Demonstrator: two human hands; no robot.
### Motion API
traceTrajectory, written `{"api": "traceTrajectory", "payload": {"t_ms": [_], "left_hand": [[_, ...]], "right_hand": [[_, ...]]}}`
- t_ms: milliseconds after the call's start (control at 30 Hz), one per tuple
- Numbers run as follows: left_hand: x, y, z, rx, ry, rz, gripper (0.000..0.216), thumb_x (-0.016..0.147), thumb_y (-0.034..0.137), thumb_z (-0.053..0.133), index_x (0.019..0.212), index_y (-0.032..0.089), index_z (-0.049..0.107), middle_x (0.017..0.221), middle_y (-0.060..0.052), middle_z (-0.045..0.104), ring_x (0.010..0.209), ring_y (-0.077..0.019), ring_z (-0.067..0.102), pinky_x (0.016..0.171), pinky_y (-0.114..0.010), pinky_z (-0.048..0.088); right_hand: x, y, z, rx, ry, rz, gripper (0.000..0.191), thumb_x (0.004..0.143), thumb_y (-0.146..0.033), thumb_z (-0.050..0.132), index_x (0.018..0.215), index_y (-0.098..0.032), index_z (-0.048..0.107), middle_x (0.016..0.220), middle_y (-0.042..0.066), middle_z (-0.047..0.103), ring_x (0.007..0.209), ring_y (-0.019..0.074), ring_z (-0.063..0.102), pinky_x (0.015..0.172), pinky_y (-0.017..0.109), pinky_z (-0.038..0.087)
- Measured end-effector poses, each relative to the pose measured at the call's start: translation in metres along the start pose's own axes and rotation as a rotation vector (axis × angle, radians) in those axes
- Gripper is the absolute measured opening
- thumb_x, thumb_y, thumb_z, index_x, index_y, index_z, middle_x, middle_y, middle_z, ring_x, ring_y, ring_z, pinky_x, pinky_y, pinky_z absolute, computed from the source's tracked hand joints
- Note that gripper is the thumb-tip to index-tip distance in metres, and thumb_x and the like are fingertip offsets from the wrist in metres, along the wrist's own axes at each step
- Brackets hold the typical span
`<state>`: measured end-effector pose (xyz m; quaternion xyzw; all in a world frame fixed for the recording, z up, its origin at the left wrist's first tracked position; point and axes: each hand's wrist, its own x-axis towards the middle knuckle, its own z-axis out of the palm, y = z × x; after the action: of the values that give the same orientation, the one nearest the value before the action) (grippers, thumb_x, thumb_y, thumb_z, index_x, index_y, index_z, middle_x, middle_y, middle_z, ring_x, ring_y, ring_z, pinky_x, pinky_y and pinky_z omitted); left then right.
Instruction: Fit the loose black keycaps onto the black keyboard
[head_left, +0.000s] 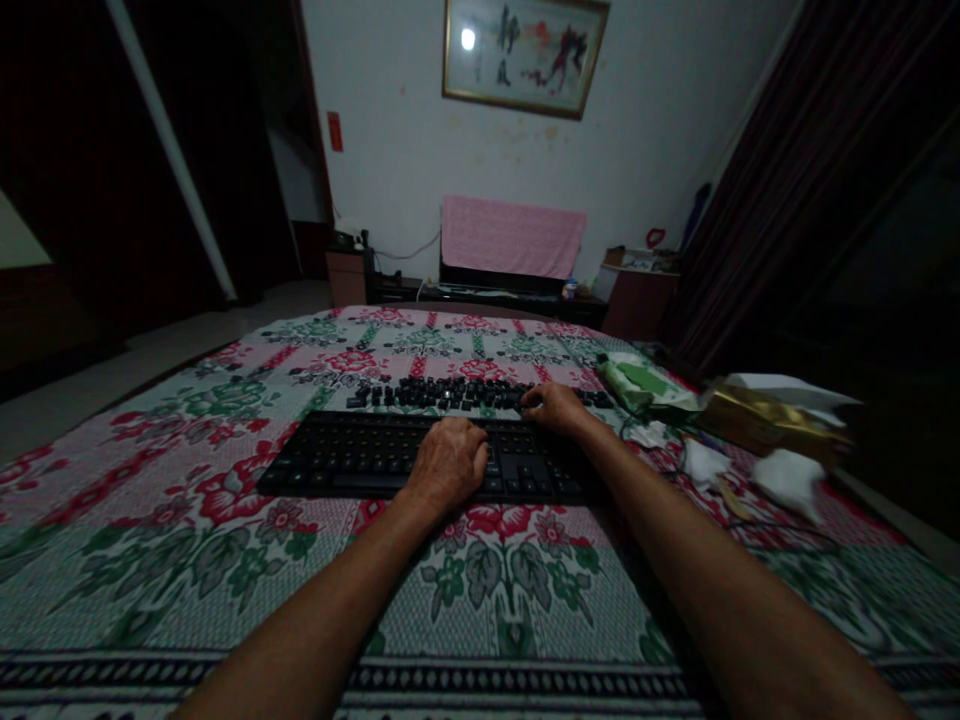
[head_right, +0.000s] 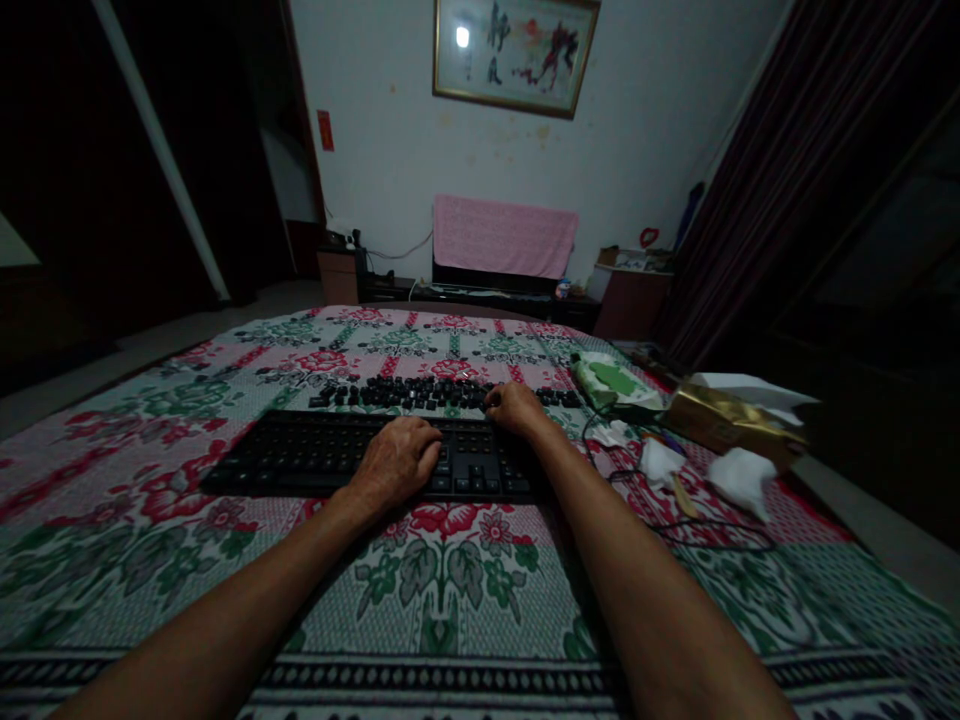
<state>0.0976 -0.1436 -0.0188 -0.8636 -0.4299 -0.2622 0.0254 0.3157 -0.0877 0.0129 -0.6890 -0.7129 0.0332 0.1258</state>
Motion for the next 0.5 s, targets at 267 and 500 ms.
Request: {"api": "traceTrajectory", "payload": {"t_ms": [267,500], "left_hand": [[-0.0004,0.0007,-0.0010,0.001,0.003,-0.003,0.024,0.086,0.026,0.044,0.092,0.018,0.066,0.089,-0.008,0.061,0.090,-0.0194,0.054,0.086,-0.033,0.043],[-0.0001,0.0008,-0.0019,-0.009,0.011,-0.001,0.024,0.086,0.025,0.045,0.090,0.017,0.067,0.088,-0.008,0.062,0.091,-0.0194,0.054,0.086,-0.033,0.043]], "right_hand": [[0.0005,0.0006,0.0011,0.000,0.006,0.007,0.030,0.069,-0.021,0.063,0.098,-0.019,0.070,0.096,0.004,0.071,0.091,0.0185,0.065,0.077,0.022,0.046],[-0.0022,0.0011,0.0028,0.044,0.035,0.032,0.029,0.069,-0.020,0.062,0.097,-0.019,0.070,0.096,0.004,0.071,0.089,0.0171,0.065,0.078,0.021,0.045]]}}
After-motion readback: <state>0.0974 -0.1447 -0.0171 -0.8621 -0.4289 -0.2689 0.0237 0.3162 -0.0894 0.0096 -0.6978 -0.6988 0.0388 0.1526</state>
